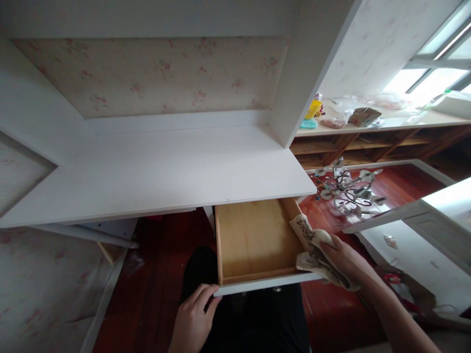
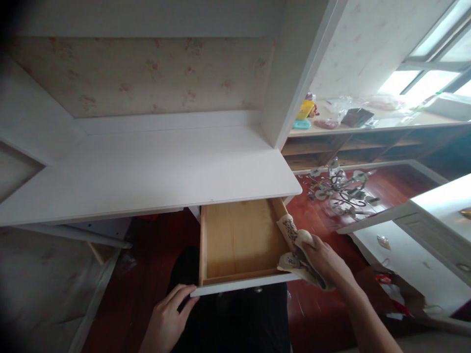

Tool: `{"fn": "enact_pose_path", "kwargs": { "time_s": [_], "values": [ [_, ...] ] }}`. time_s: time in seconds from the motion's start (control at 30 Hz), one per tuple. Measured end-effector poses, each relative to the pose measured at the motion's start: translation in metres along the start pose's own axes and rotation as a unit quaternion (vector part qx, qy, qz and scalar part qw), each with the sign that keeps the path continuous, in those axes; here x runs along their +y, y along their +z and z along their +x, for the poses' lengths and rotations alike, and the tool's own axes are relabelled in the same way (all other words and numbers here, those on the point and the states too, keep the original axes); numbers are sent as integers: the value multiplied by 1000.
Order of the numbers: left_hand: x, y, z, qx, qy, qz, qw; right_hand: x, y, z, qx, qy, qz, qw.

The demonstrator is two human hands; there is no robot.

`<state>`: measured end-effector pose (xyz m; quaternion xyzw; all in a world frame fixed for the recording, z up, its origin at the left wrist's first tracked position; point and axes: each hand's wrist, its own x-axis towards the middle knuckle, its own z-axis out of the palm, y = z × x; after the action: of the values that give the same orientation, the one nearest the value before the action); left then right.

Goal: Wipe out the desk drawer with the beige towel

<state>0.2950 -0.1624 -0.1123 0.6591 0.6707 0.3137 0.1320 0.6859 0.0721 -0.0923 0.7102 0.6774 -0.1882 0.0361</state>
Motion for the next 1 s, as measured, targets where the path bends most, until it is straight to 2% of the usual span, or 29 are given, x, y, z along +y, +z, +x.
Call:
{"fn": "enact_pose_path", "kwargs": {
  "time_s": [0.1, 0.2, 0.47, 0.67, 0.83, 1.0],
  "values": [
    [-1, 1, 0, -8, -3, -3, 1000, -7, 14, 21, -84, -31, -16, 996],
    [-3, 2, -1, -9, -6, -7, 1000, -25, 17, 30, -88, -36, -81, 992],
    [-3, 1, 4, -25, -21, 2, 999, -65, 23, 40, 13, -35, -140, 990],
    [-2, -2, 9, -23, -16, 20, 999, -84, 18, 79, 63, -40, -143, 987],
    [0, -1, 10, -3, -14, 23, 1000, -101, 15, 106, 85, -46, -129, 987],
    [-2, 0, 8, -11, -19, 17, 1000, -107, 15, 110, 85, -33, -130, 987]
  ]
}}
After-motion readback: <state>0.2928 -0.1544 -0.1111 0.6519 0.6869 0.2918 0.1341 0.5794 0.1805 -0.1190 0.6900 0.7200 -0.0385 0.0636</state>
